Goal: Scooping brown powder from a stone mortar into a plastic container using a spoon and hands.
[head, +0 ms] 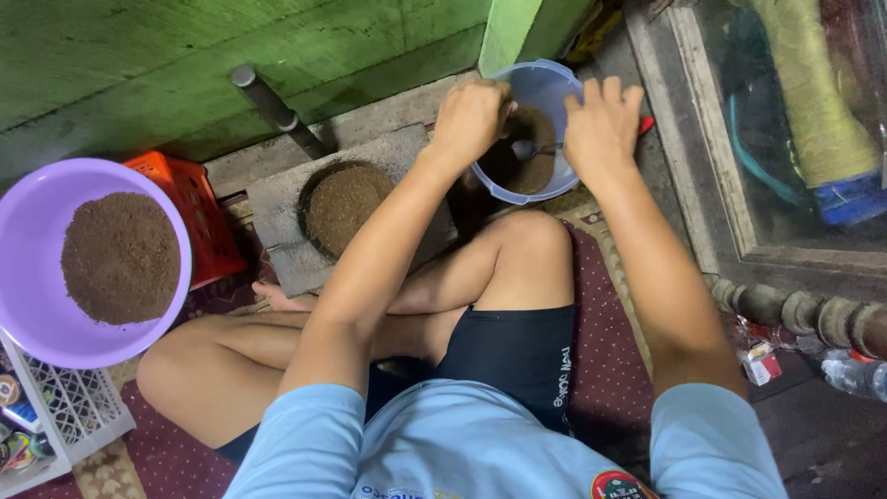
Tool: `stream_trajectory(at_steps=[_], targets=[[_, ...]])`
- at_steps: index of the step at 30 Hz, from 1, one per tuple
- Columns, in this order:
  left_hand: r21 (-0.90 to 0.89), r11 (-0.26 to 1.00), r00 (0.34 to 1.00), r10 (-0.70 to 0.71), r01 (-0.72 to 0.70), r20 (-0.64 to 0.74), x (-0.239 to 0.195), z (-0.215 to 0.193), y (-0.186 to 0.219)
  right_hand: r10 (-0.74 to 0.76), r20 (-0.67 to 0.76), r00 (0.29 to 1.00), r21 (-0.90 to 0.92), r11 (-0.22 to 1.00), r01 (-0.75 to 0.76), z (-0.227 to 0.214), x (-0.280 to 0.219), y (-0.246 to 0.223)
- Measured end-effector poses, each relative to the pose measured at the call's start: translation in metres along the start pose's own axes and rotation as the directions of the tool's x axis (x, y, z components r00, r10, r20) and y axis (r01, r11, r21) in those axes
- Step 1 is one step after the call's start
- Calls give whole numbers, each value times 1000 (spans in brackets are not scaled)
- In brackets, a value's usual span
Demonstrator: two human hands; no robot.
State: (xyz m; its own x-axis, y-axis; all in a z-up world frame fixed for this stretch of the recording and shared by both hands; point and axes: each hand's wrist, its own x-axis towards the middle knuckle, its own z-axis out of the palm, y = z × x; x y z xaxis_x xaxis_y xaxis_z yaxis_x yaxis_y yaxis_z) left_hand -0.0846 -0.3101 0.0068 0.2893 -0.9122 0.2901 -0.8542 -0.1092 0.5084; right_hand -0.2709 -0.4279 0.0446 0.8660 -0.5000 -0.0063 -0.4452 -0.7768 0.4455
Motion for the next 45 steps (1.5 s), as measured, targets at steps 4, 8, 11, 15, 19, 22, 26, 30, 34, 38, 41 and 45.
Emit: stream_trajectory(at_steps=[4, 8, 11, 15, 19, 22, 26, 30, 34, 38, 41, 45], targets=[[-73, 997, 998, 10, -15, -66, -21, -16, 5, 76, -340, 937, 404, 912, 72, -11, -30, -5], [268, 954, 983, 165, -137, -85, -36, -9, 6, 128, -357, 925, 579, 808, 111, -14, -48, -18], [288, 951, 974, 160, -109, -159, -41, -8, 9, 145, -355, 924, 611, 784, 112, -10, -58, -25], [432, 878, 945, 294, -207, -145, -44, -17, 8, 133, -301, 944, 705, 698, 127, -23, -64, -35], [349, 920, 954, 248, -177, -169, -50, -22, 13, 132, -302, 944, 745, 651, 148, -25, -67, -43], [387, 914, 971, 191, -123, -142, -52, -25, 14, 119, -280, 952, 760, 633, 145, -24, -65, -48], [87, 995, 969, -15, 38, -247, -59, -47, 34, 146, -208, 967, 869, 481, 114, -36, -65, -58], [-463, 851, 907, -371, 246, -200, -71, -54, 41, 149, -96, 984, 923, 384, 32, -38, -59, -72], [-568, 801, 906, -365, 188, -215, -99, -29, 56, 167, 62, 984, 951, 288, -109, -46, -51, -89], [-527, 840, 924, -294, 129, -242, -123, -32, 78, 270, 263, 926, 964, -93, -247, -1, -37, -111], [-420, 899, 943, -235, 119, -235, -139, -12, 75, 239, 421, 875, 865, -396, -308, 11, -35, -125], [-275, 959, 969, -133, 73, -208, -156, -8, 70, 153, 514, 844, 709, -631, -316, 41, -30, -130]])
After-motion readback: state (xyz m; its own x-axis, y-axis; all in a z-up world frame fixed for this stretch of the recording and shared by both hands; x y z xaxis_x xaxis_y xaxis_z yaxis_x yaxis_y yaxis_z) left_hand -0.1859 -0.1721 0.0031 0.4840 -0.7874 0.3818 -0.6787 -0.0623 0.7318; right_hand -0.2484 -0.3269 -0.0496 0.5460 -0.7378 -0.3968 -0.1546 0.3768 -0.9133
